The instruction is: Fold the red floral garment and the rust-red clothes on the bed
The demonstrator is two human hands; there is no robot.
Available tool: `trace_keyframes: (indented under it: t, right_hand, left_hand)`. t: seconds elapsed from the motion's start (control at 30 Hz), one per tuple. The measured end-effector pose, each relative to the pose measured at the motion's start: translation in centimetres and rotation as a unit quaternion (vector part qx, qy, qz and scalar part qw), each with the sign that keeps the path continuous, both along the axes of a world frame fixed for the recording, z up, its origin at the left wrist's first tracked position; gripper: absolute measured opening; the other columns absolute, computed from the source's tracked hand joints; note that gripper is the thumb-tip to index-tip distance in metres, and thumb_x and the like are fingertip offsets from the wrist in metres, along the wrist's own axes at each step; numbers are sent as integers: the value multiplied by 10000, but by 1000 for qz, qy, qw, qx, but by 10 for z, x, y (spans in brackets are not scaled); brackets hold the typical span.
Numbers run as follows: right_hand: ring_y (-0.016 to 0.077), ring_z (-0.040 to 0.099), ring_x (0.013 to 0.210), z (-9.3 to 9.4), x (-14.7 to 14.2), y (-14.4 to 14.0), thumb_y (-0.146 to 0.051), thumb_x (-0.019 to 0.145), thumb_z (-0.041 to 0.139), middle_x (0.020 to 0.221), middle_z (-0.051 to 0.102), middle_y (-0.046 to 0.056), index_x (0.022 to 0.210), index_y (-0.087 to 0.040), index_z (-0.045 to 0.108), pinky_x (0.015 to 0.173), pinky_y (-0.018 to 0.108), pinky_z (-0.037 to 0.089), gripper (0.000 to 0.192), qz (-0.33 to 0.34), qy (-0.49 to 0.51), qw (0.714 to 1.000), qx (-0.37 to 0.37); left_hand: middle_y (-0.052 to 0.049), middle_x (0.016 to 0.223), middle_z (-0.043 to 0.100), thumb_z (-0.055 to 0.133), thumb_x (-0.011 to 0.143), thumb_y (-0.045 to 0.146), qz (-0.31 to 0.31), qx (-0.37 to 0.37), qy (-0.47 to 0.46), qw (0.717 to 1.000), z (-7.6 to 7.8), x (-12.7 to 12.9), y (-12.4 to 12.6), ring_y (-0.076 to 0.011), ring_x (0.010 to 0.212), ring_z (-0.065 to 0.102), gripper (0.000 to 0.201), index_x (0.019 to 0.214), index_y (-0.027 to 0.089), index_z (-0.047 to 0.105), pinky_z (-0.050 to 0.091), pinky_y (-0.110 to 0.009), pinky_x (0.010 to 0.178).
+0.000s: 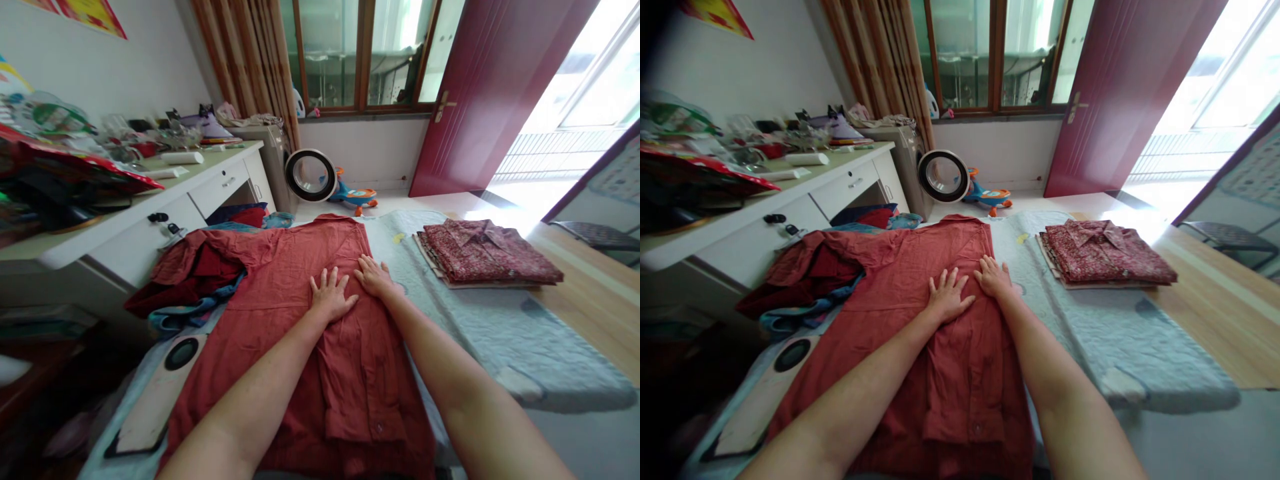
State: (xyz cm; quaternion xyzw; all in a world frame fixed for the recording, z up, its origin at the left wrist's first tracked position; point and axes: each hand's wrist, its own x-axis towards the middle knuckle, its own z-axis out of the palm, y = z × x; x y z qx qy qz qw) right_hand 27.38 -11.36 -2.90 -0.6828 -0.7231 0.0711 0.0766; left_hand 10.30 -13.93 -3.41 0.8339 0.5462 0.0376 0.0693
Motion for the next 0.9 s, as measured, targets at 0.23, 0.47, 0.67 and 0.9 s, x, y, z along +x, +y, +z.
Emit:
trace_keyframes:
  t: [0.23, 0.47, 0.67, 0.9]
  right_hand:
    - [306, 119, 1481, -7, 9, 7, -610, 964, 240, 1624, 143, 120, 1538, -180, 245, 1142, 572, 127, 718, -59, -14, 997, -40]
    - [294, 173, 1471, 11, 7, -34, -447, 987, 296, 1600, 233, 137, 1503, -117, 303, 1159, 523, 148, 613, -94, 2, 995, 13]
    - [211, 299, 1430, 16, -26, -104, -361, 978, 333, 1562, 341, 104, 1473, -163, 375, 1167, 408, 190, 535, 68, 18, 996, 47]
    - [241, 209, 1470, 2, -27, -120, -546, 972, 322, 1586, 287, 65, 1495, -190, 371, 1182, 455, 143, 635, 54, -18, 998, 13]
  left_hand:
    - [-94, 1634, 141, 371, 839, 741, -5, -4, -9, 1000, -1, 0, 0, -422, 1471, 111, 784, 1493, 310, 347, 89, -734, 1096]
    - [-98, 1623, 188, 281, 974, 529, 2, 32, -56, 998, 18, -4, -14, -292, 1490, 152, 578, 1465, 246, 396, 127, -602, 1170]
    - [-105, 1588, 293, 299, 991, 408, -63, 3, -37, 997, 20, -20, -65, -261, 1471, 228, 528, 1457, 184, 405, 164, -517, 1195]
    - [-87, 1620, 207, 374, 936, 573, -36, 14, -14, 999, 2, -29, -87, -373, 1471, 175, 658, 1512, 257, 330, 184, -544, 1178]
